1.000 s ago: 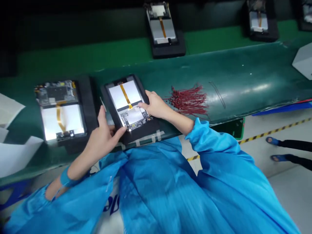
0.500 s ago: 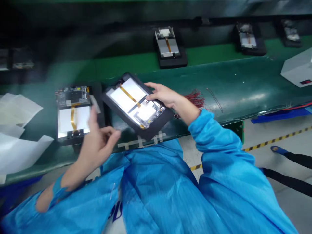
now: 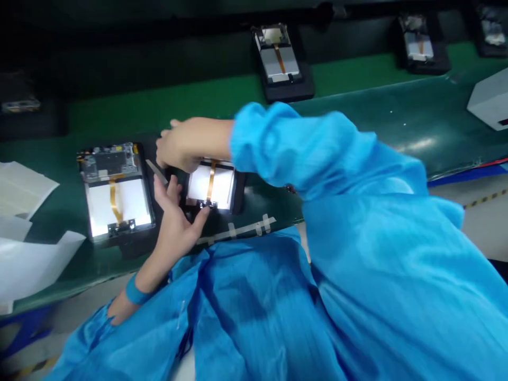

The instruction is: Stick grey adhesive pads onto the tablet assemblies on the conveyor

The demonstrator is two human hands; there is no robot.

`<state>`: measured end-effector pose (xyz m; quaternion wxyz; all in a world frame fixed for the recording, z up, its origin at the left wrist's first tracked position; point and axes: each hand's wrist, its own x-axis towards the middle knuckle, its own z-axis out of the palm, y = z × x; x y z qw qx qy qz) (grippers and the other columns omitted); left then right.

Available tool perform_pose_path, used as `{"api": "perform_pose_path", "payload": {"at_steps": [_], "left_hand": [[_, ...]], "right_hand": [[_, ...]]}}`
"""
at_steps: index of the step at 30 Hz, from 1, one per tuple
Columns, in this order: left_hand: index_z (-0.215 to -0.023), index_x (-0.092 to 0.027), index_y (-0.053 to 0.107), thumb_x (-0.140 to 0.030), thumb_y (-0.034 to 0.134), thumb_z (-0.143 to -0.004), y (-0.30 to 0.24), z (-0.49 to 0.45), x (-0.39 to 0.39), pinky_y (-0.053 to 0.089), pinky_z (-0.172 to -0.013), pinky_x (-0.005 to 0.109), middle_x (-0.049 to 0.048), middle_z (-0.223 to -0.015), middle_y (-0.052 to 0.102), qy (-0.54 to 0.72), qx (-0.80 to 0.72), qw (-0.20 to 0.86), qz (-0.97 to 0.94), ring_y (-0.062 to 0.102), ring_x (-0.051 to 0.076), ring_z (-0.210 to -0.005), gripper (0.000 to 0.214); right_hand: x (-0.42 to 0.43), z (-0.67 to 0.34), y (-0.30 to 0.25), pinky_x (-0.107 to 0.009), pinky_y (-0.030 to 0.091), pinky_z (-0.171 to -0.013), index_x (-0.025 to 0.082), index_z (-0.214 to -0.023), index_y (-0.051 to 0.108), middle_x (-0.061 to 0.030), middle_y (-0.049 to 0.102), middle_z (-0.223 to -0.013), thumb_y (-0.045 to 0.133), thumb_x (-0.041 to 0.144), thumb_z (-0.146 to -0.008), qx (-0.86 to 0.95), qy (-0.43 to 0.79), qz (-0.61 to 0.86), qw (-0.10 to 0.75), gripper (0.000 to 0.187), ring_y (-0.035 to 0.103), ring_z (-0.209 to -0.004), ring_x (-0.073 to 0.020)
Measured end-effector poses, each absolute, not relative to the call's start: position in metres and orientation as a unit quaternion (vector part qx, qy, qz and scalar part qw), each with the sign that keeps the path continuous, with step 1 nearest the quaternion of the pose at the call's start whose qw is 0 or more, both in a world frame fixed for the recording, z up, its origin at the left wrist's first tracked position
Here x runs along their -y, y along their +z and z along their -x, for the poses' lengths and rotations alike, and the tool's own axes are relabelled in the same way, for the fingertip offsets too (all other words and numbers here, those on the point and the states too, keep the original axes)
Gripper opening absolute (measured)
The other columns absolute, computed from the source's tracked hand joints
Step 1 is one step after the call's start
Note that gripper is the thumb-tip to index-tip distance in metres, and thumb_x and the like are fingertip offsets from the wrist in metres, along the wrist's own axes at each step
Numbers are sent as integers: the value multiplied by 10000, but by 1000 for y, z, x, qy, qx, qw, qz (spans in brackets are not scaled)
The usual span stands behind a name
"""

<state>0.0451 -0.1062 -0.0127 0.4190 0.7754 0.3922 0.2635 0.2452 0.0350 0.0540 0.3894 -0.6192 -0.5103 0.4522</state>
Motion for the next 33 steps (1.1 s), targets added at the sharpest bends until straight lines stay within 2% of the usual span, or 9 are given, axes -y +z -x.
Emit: {"api": "perform_pose_path", "payload": {"at_steps": [2, 4, 6, 8, 11, 13, 20, 27, 33], "left_hand": [[-1754, -320, -130, -519, 764, -970, -12, -42, 112, 356, -1300, 721, 259, -1838, 115, 267, -398, 434, -763, 307, 452, -1670, 1205], [-1749, -360, -121, -516, 748, -986, -9, -39, 118, 469, -1222, 683, 248, -1822, 193, 270, -397, 454, -750, 469, 428, -1572, 1167], [-1750, -392, -52, -502, 754, -987, -6, -35, 125, 566, -1117, 599, 225, -1794, 275, 267, -391, 482, -737, 591, 381, -1444, 1115], [-1730, -390, 184, -478, 776, -975, -1, -31, 127, 576, -1099, 537, 176, -1736, 390, 275, -385, 516, -715, 606, 348, -1409, 963], [-1517, -342, 573, -438, 761, -982, 6, -24, 124, 556, -1127, 481, 111, -1573, 576, 297, -356, 612, -641, 599, 316, -1400, 576], [-1407, -329, 667, -423, 748, -985, 11, -20, 121, 569, -1095, 451, 91, -1506, 626, 308, -338, 661, -595, 627, 291, -1333, 440], [-1279, -292, 695, -426, 753, -996, 29, -32, 125, 552, -1102, 491, 90, -1492, 620, 259, -317, 612, -677, 604, 306, -1345, 318], [-1646, -329, 400, -526, 715, -1000, 23, -38, 128, 550, -1132, 537, 109, -1594, 561, 258, -331, 514, -749, 578, 337, -1410, 745], [-1422, -263, 654, -304, 695, -972, 3, -27, 134, 500, -1153, 594, 129, -1470, 639, 281, -276, 335, -856, 596, 381, -1374, 454]], "right_hand": [[12, -277, 63, -458, 512, -1161, 174, -861, 675, 5, 717, -968, 726, -147, -715, 722, 283, 601, 195, 357, 690, -1236, -277], [58, -307, 67, -452, 545, -1037, 189, -891, 668, -69, 735, -1062, 655, -73, -795, 754, 200, 610, 138, 280, 707, -1112, -300], [98, -322, 61, -406, 531, -944, 210, -908, 670, -56, 740, -970, 566, 22, -892, 718, 228, 632, 182, 215, 698, -981, -255], [128, -316, 51, -371, 522, -889, 215, -987, 684, -53, 751, -1006, 516, 90, -943, 681, 274, 625, 264, 215, 683, -931, -221], [152, -285, 39, -343, 530, -860, 224, -1193, 671, -64, 733, -1167, 542, 178, -980, 639, 341, 575, 381, 254, 666, -933, -189], [158, -266, 37, -332, 534, -846, 242, -1248, 649, -55, 723, -1179, 610, 267, -995, 610, 377, 555, 421, 257, 649, -926, -181], [172, -258, 53, -282, 446, -650, 229, -909, 696, 17, 687, -861, 720, 328, -992, 534, 407, 601, 434, 131, 527, -683, -120], [207, -277, 54, -276, 426, -630, 225, -872, 707, 8, 650, -795, 710, 283, -990, 465, 273, 710, 453, 132, 557, -685, -129], [218, -264, 13, -298, 425, -621, 215, -824, 710, 17, 676, -715, 711, 276, -920, 425, 373, 713, 414, 114, 550, -618, -130]]}}
